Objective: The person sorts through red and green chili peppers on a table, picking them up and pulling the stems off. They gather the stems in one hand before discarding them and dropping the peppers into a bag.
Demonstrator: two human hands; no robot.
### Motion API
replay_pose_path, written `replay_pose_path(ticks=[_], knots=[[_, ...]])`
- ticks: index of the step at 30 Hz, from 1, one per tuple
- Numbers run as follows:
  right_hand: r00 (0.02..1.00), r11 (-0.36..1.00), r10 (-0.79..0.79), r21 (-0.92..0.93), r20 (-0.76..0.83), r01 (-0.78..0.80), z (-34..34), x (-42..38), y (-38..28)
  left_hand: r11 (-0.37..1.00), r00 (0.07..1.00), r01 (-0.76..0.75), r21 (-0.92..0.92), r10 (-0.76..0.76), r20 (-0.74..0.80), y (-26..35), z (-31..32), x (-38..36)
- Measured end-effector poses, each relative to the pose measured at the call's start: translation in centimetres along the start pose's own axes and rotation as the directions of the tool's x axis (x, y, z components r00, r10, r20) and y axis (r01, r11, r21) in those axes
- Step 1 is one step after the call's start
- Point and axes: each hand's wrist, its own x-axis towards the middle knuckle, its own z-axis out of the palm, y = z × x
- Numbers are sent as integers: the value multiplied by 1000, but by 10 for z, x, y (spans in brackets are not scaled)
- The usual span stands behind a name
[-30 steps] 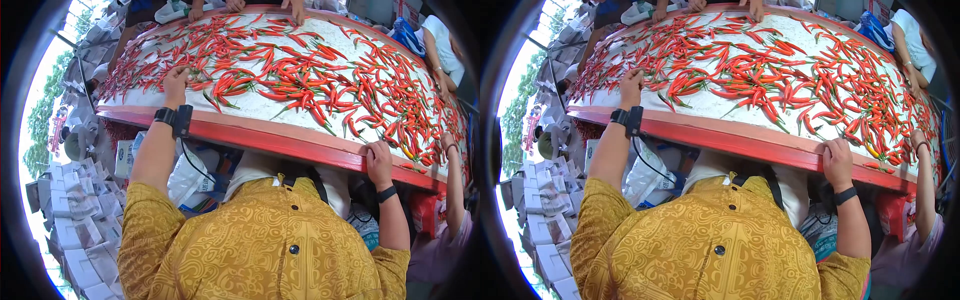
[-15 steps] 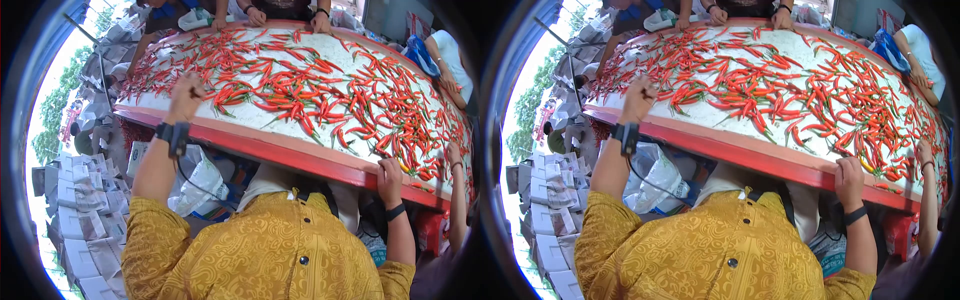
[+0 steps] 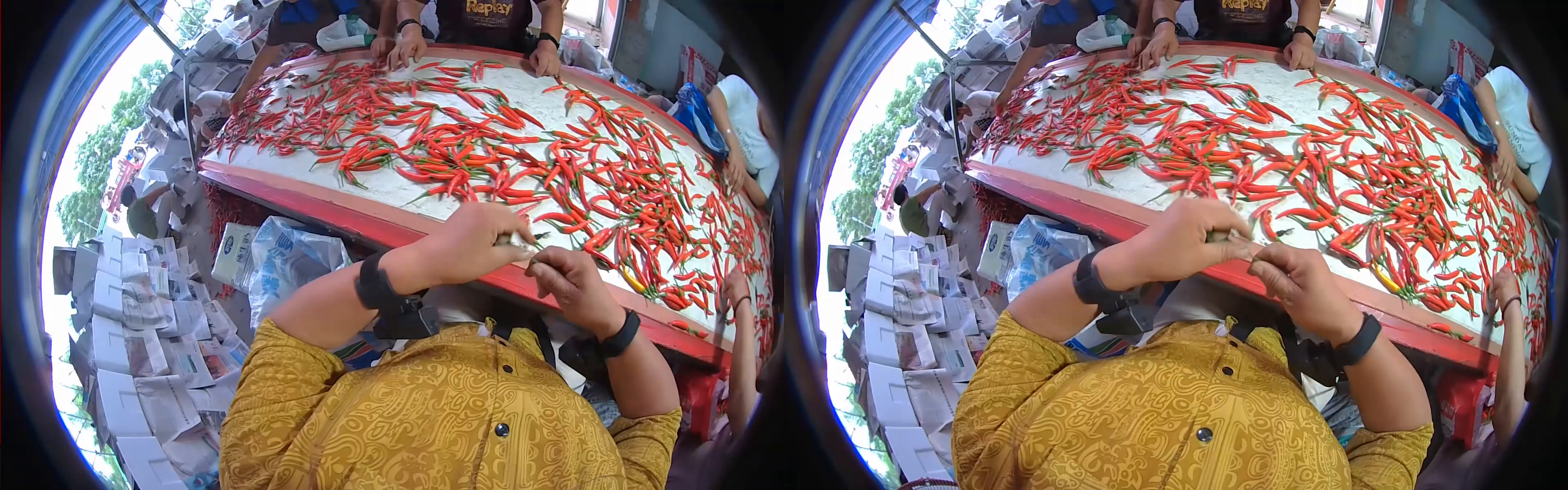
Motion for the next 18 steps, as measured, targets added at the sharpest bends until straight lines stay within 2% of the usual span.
replay_pose_path(ticks=[2,3,4,6,7,8,9,10,12,14,16,17,18], knots=[[990,927,-95,-353,105,126,-11,-7,-1,910,972,-221,352,174,160,-17,17,-1],[986,886,-113,-437,121,155,-15,-10,0,911,979,-152,384,84,187,-8,23,-2],[987,886,-114,-437,117,154,-20,-15,0,910,978,-155,384,86,191,-7,28,-1],[942,804,-175,-511,287,305,-33,-24,1,881,894,-379,282,270,358,-2,36,0],[942,803,-172,-513,289,304,-43,-29,0,882,895,-378,281,271,355,6,37,-2],[932,870,-75,-434,354,234,-55,-35,-2,934,832,-356,13,311,460,15,37,-7],[906,922,16,-357,424,151,-69,-39,-1,926,753,-283,-250,375,540,26,36,-12],[935,917,30,-381,353,114,-84,-39,6,925,754,-244,-291,370,543,33,36,-18],[989,673,-72,-726,126,141,-113,-34,27,948,825,-108,-298,253,506,37,34,-26],[959,258,-282,-965,-25,50,-129,-26,24,974,826,-19,-226,143,546,22,41,-33],[772,0,-635,-1000,-22,-29,-134,-31,22,973,825,-53,-223,169,540,13,47,-41],[796,67,-605,-998,-25,19,-136,-39,21,982,855,46,-184,56,515,11,42,-46],[801,60,-598,-998,-15,25,-139,-47,23,978,872,149,-148,-60,486,9,35,-55]])
